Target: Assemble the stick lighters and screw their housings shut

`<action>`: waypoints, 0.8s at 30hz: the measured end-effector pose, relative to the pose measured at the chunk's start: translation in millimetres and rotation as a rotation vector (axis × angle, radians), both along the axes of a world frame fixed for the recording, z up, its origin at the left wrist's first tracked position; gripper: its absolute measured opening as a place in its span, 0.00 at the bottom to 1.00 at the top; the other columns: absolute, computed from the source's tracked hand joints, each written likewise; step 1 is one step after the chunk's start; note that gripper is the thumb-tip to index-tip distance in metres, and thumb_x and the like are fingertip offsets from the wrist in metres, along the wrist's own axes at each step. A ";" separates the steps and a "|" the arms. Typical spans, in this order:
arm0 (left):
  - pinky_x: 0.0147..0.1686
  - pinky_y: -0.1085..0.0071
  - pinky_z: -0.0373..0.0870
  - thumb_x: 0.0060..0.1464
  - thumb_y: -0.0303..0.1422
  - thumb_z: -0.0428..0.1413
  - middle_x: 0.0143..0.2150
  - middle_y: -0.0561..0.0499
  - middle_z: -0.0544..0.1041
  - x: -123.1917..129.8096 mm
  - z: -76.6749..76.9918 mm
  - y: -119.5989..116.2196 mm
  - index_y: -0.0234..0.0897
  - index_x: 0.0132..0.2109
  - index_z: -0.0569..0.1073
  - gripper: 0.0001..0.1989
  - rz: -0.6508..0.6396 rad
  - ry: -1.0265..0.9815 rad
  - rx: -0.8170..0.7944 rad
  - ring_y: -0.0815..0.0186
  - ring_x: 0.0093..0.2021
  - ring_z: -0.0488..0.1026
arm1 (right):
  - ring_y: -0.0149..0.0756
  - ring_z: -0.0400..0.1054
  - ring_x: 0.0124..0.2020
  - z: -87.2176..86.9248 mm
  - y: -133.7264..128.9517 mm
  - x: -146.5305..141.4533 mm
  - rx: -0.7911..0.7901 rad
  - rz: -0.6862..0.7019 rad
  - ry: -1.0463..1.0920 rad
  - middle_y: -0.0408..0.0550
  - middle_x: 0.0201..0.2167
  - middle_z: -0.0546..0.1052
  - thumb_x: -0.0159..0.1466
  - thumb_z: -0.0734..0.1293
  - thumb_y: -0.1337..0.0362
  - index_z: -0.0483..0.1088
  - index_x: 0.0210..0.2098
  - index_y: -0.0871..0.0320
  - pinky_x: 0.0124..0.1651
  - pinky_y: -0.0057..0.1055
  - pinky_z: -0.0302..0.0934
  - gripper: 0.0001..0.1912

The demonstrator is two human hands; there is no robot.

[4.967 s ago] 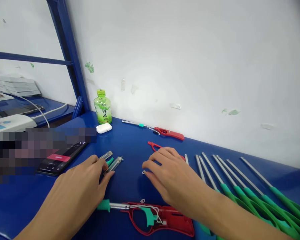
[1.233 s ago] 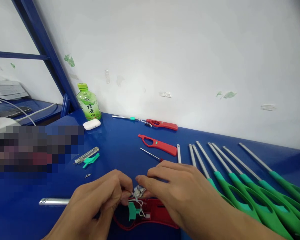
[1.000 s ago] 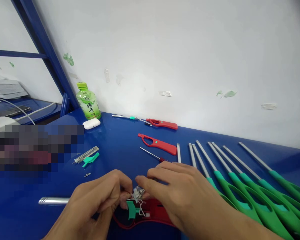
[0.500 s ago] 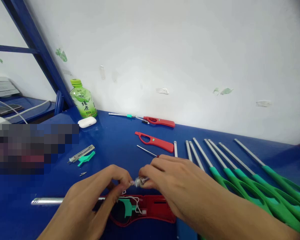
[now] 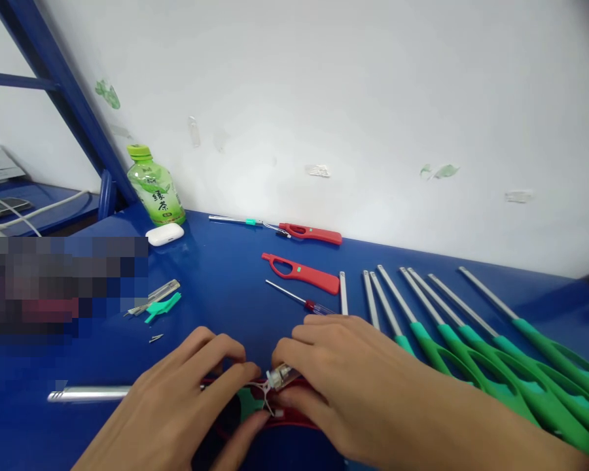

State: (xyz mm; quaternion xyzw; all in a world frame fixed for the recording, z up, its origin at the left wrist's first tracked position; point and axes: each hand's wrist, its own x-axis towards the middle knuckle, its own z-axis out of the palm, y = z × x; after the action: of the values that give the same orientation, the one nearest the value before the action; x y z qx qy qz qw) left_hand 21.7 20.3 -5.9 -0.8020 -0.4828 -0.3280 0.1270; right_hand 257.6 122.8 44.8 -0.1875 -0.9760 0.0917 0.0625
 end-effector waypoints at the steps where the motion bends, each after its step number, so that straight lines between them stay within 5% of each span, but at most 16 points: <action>1: 0.40 0.68 0.79 0.77 0.34 0.57 0.48 0.54 0.86 -0.5 -2.4 -1.3 0.48 0.55 0.78 0.06 0.007 0.010 0.007 0.61 0.45 0.85 | 0.46 0.81 0.43 -1.6 -0.4 -0.5 0.021 0.012 -0.001 0.41 0.41 0.84 0.77 0.76 0.65 0.76 0.44 0.52 0.43 0.44 0.66 0.06; 7: 0.38 0.68 0.78 0.82 0.35 0.54 0.46 0.52 0.86 -1.4 -11.4 -4.8 0.45 0.54 0.78 0.07 0.024 0.035 0.028 0.63 0.41 0.85 | 0.42 0.80 0.43 -5.4 4.5 -0.6 0.113 0.125 0.002 0.40 0.40 0.82 0.63 0.75 0.81 0.73 0.43 0.52 0.43 0.40 0.68 0.18; 13: 0.37 0.67 0.76 0.84 0.37 0.52 0.46 0.53 0.86 -2.7 -11.9 -9.9 0.46 0.54 0.78 0.10 0.037 0.030 -0.014 0.64 0.40 0.85 | 0.42 0.76 0.38 -1.2 6.4 -4.3 0.228 0.191 -0.024 0.41 0.34 0.78 0.64 0.72 0.77 0.72 0.39 0.52 0.48 0.42 0.72 0.13; 24: 0.36 0.71 0.76 0.84 0.35 0.51 0.44 0.54 0.85 -3.0 -8.9 -9.6 0.45 0.47 0.79 0.14 0.024 -0.003 -0.043 0.68 0.37 0.83 | 0.40 0.74 0.36 2.0 4.6 -4.6 0.177 0.174 0.064 0.40 0.34 0.78 0.66 0.70 0.75 0.72 0.40 0.51 0.45 0.41 0.70 0.11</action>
State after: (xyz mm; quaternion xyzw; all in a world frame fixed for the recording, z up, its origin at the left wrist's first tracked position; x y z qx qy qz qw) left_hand 18.6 10.7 -14.9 -0.7982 -0.4996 -0.3172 0.1129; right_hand 253.0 127.4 46.8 -0.0929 -0.9903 0.0164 0.1018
